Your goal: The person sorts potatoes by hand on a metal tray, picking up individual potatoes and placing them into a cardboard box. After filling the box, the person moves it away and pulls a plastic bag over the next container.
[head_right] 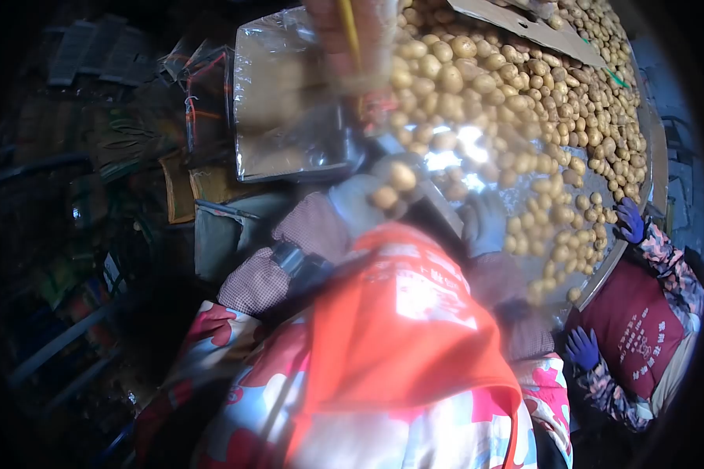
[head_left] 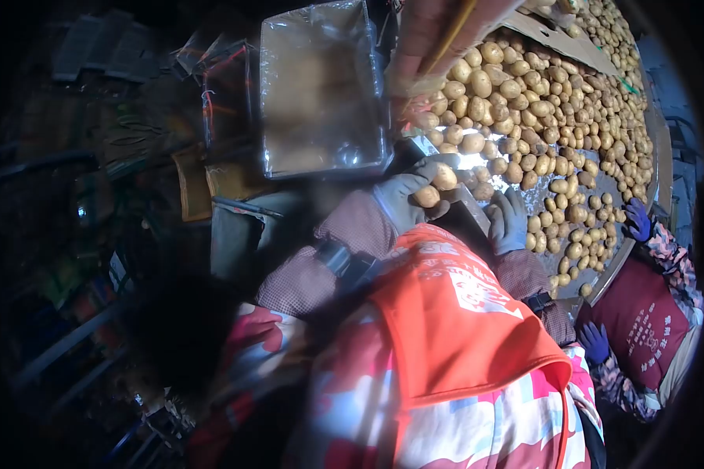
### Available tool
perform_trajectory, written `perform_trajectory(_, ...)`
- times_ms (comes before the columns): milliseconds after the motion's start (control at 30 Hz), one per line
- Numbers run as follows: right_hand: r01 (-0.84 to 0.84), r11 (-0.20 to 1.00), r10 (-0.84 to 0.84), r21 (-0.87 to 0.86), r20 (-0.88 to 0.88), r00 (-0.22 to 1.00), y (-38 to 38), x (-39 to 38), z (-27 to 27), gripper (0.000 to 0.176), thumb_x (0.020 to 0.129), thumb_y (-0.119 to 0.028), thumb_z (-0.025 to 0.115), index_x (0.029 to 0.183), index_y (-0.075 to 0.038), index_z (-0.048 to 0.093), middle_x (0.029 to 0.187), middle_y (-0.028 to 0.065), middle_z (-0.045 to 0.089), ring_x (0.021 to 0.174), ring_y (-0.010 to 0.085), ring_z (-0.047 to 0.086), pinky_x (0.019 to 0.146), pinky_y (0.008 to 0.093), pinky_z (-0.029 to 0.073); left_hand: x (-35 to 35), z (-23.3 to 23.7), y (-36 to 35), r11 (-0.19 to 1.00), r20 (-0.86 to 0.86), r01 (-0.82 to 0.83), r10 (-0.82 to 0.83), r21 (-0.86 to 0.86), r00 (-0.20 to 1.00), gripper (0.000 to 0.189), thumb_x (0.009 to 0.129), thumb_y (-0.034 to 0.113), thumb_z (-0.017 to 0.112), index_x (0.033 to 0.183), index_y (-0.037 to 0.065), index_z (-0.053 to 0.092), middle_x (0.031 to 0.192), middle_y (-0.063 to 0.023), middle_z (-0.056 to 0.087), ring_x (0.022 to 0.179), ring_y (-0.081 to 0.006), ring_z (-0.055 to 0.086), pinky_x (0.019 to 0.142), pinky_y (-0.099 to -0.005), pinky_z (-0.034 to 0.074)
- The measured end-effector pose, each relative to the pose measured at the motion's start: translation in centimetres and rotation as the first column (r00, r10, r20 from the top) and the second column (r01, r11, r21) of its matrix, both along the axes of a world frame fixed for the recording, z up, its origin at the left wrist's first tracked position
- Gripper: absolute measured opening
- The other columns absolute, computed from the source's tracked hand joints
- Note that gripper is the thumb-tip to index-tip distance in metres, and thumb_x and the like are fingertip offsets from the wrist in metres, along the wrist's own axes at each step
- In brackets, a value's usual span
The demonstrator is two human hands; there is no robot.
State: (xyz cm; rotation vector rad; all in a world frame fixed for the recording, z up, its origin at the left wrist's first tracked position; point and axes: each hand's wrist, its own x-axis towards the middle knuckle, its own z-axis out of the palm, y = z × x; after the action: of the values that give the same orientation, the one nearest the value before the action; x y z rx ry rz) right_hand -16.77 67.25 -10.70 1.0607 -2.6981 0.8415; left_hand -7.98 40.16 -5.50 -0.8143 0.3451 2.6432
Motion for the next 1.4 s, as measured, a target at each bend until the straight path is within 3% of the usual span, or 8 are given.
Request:
perform_trajectory(200,0.07,0.991,-0.086,0.11,0.144,0.986,1.3,0.5,-1.4,0.029,0.091,-0.015,0.054,0.113,-0.001,0.064,0.121,0.0259,0.058,0.115,0.0464,0.052,0.1,0.0506,0.041,-1.3,1.9,-1.0,0.992,0.161,0.12,-0.113,-0.033,0.98,0.037,0.098,0.049,0.061,0.108,0.013,0.06,0.082,-0.0042,0.064,0.06,-0.0145,0.057,0.044,-0.0219,0.041)
perform_trajectory(400,0.132,0.983,-0.146,0.128,0.108,0.983,2.4,1.1,-2.8,0.032,0.094,-0.016,0.055,0.12,0.001,0.064,0.131,0.0276,0.058,0.123,0.0473,0.053,0.107,0.0506,0.042,-2.1,4.7,-1.0,0.963,0.232,0.207,-0.164,-0.174,0.959,0.04,0.097,0.052,0.058,0.113,0.015,0.062,0.085,-0.0046,0.067,0.059,-0.0124,0.056,0.041,-0.0215,0.039)
perform_trajectory(600,0.156,0.981,-0.168,0.119,0.098,0.981,2.5,1.4,-2.9,0.032,0.094,-0.013,0.056,0.121,-0.001,0.064,0.132,0.0252,0.059,0.124,0.0455,0.053,0.109,0.05,0.041,-1.4,5.2,-1.5,0.972,0.057,0.207,-0.202,-0.107,0.978,0.048,0.098,0.032,0.063,0.14,0.011,0.052,0.11,-0.008,0.069,0.077,-0.0128,0.061,0.055,-0.021,0.047)
perform_trajectory(800,0.16,0.987,-0.16,-0.021,-0.015,0.987,1.0,1.7,-1.1,0.023,0.087,-0.012,0.062,0.106,0.0,0.066,0.112,0.025,0.064,0.108,0.045,0.057,0.098,0.0499,0.044,-1.8,3.4,-1.4,0.83,-0.325,0.255,-0.45,-0.496,0.832,0.065,0.086,0.003,0.072,0.145,0.006,0.046,0.13,-0.0119,0.061,0.103,-0.0178,0.063,0.077,-0.027,0.056)
perform_trajectory(933,0.176,0.983,-0.178,-0.052,-0.039,0.983,0.6,1.8,-0.8,0.021,0.086,-0.011,0.062,0.103,0.0,0.066,0.109,0.0246,0.063,0.103,0.045,0.058,0.094,0.0501,0.045,-1.9,3.8,-0.3,0.73,-0.442,0.001,-0.414,-0.683,0.796,0.066,0.084,-0.012,0.066,0.144,0.008,0.049,0.124,-0.0076,0.063,0.108,-0.0114,0.059,0.089,-0.025,0.052)
perform_trajectory(1067,0.205,0.972,-0.219,0.112,0.129,0.967,1.2,1.9,-0.6,0.034,0.091,-0.014,0.062,0.123,-0.001,0.065,0.13,0.0227,0.062,0.122,0.0436,0.056,0.107,0.0491,0.044,-2.2,3.6,-0.6,0.661,-0.474,-0.059,-0.47,-0.748,0.745,0.071,0.083,-0.016,0.064,0.147,0.009,0.046,0.124,-0.0068,0.063,0.11,-0.013,0.059,0.094,-0.0263,0.051)
perform_trajectory(1167,0.227,0.973,-0.229,-0.051,-0.037,0.973,-0.1,1.9,0.5,0.013,0.084,-0.011,0.061,0.093,-0.002,0.065,0.1,0.0223,0.062,0.1,0.0431,0.057,0.09,0.0483,0.046,-2.9,5.0,-1.3,0.533,-0.406,-0.064,-0.556,-0.844,0.726,0.065,0.086,-0.009,0.066,0.145,0.011,0.049,0.122,-0.0055,0.064,0.109,-0.0129,0.06,0.093,-0.0268,0.051)
perform_trajectory(1400,0.198,0.978,-0.2,-0.064,-0.04,0.979,-0.6,1.5,1.3,0.008,0.085,-0.012,0.059,0.086,-0.004,0.062,0.09,0.0198,0.057,0.091,0.0415,0.055,0.082,0.0494,0.044,-4.1,3.3,-0.2,0.974,-0.059,0.227,-0.228,-0.021,0.972,0.036,0.101,0.031,0.059,0.133,0.015,0.056,0.124,-0.005,0.064,0.103,-0.0181,0.066,0.081,-0.0326,0.055)
